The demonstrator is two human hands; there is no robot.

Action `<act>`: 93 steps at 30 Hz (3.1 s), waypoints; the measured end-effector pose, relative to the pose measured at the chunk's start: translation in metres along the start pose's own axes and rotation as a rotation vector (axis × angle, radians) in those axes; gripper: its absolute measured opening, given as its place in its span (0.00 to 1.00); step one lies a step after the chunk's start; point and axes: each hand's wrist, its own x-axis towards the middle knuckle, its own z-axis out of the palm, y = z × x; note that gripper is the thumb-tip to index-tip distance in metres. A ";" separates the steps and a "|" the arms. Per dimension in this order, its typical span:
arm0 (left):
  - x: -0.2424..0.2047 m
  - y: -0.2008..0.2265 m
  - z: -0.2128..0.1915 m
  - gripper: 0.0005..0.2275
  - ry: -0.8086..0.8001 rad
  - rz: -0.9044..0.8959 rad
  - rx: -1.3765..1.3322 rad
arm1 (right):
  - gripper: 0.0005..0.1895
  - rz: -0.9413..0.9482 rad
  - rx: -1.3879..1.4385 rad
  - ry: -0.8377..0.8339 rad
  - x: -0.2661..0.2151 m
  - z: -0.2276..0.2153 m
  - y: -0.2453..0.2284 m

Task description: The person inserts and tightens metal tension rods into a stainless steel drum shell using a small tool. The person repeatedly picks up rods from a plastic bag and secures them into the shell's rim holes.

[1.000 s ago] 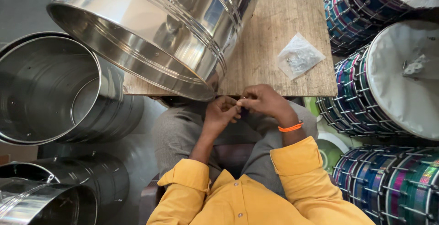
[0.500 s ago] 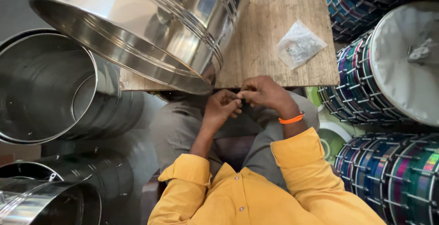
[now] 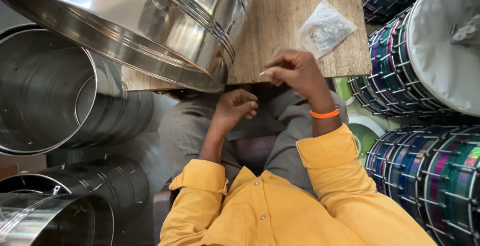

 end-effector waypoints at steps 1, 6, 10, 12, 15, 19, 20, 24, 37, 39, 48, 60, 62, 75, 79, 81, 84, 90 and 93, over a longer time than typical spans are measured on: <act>0.002 -0.002 0.000 0.08 -0.003 0.004 0.037 | 0.06 -0.084 0.025 0.042 -0.001 -0.001 -0.009; -0.003 0.006 0.003 0.08 0.019 -0.055 0.193 | 0.09 -0.386 -0.054 0.190 0.004 0.007 -0.060; -0.031 0.043 -0.004 0.07 0.014 -0.169 0.336 | 0.06 -0.428 -0.154 0.239 0.015 0.014 -0.091; -0.042 0.065 -0.015 0.07 0.056 -0.266 0.377 | 0.06 -0.478 -0.239 0.253 0.020 0.013 -0.097; -0.052 0.089 -0.031 0.05 0.152 -0.118 0.323 | 0.09 -0.581 -0.347 0.263 0.026 0.013 -0.100; -0.056 0.110 -0.047 0.05 0.306 0.103 0.148 | 0.08 -0.612 -0.376 0.237 0.035 0.016 -0.100; -0.055 0.113 -0.049 0.05 0.341 0.159 0.118 | 0.08 -0.616 -0.377 0.229 0.035 0.018 -0.099; -0.038 0.121 -0.057 0.05 0.394 0.364 0.010 | 0.08 -0.595 -0.374 0.306 0.036 0.032 -0.093; 0.057 0.140 -0.031 0.13 0.137 0.474 -0.079 | 0.08 -0.606 -0.217 0.406 0.044 0.052 -0.074; 0.068 0.123 -0.043 0.15 0.110 0.457 -0.168 | 0.08 -0.591 -0.197 0.403 0.045 0.053 -0.073; 0.073 0.117 -0.048 0.14 0.157 0.422 -0.004 | 0.08 -0.584 -0.212 0.391 0.041 0.052 -0.075; 0.072 0.123 -0.044 0.13 0.061 0.489 0.023 | 0.08 -0.521 -0.163 0.395 0.045 0.053 -0.068; 0.075 0.124 -0.046 0.13 0.046 0.471 0.000 | 0.08 -0.503 -0.154 0.397 0.045 0.055 -0.068; 0.075 0.125 -0.046 0.10 0.036 0.476 0.127 | 0.08 -0.547 -0.172 0.406 0.043 0.056 -0.073; 0.062 0.130 -0.044 0.12 -0.053 0.503 -0.277 | 0.08 -0.544 -0.194 0.414 0.044 0.056 -0.074; 0.069 0.122 -0.046 0.12 -0.057 0.549 -0.149 | 0.08 -0.544 -0.200 0.417 0.043 0.057 -0.073; 0.085 0.117 -0.048 0.10 0.101 0.376 0.250 | 0.08 -0.550 -0.195 0.422 0.043 0.058 -0.072; 0.059 0.136 -0.040 0.12 0.152 0.495 0.324 | 0.08 -0.559 -0.230 0.431 0.044 0.057 -0.073; 0.044 0.149 -0.034 0.13 0.013 0.670 0.309 | 0.08 -0.569 -0.236 0.431 0.043 0.057 -0.073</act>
